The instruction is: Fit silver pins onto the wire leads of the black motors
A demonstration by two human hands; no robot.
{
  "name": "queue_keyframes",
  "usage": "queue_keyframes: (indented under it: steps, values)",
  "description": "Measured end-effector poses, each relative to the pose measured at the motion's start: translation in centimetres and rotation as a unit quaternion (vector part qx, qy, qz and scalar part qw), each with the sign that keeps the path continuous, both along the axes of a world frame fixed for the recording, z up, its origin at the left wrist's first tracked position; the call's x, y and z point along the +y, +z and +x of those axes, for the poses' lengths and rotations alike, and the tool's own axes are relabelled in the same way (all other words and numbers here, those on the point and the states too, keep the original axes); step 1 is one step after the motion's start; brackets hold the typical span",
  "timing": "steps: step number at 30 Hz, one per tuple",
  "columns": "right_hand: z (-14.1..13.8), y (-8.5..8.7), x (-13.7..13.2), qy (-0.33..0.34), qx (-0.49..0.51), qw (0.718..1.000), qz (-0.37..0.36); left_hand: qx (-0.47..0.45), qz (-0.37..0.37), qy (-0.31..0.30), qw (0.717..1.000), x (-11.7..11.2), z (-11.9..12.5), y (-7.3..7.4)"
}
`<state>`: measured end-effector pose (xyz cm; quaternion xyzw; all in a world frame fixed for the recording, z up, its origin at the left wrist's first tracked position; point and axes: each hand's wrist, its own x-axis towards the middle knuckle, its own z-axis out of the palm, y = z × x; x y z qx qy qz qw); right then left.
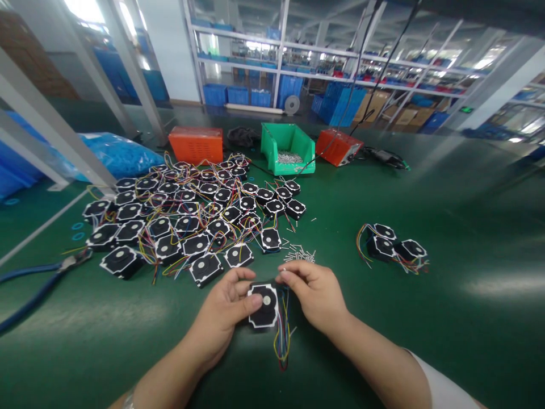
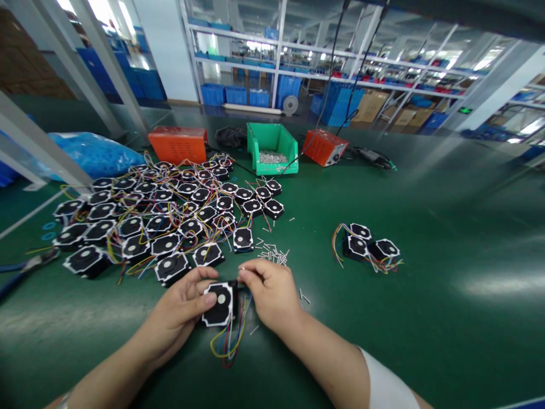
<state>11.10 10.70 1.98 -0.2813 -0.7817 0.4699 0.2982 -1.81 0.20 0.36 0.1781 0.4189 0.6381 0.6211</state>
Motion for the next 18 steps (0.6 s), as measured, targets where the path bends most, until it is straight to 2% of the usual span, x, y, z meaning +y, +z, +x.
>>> queue_keyframes:
  steps: [9, 14, 18]
  values:
    - [-0.27, 0.12, -0.09, 0.041, 0.047, 0.991, 0.117, -0.001, -0.001, 0.0, 1.0, 0.07, 0.11, -0.09]
    - [-0.09, -0.03, 0.06, 0.083, 0.038, 0.968, 0.233, -0.025, 0.006, 0.022, 0.999, 0.11, 0.26, -0.08]
    - [0.14, -0.07, 0.35, 0.116, 0.016, 0.955, 0.272, -0.053, -0.009, 0.036, 0.998, 0.2, 0.17, 0.13]
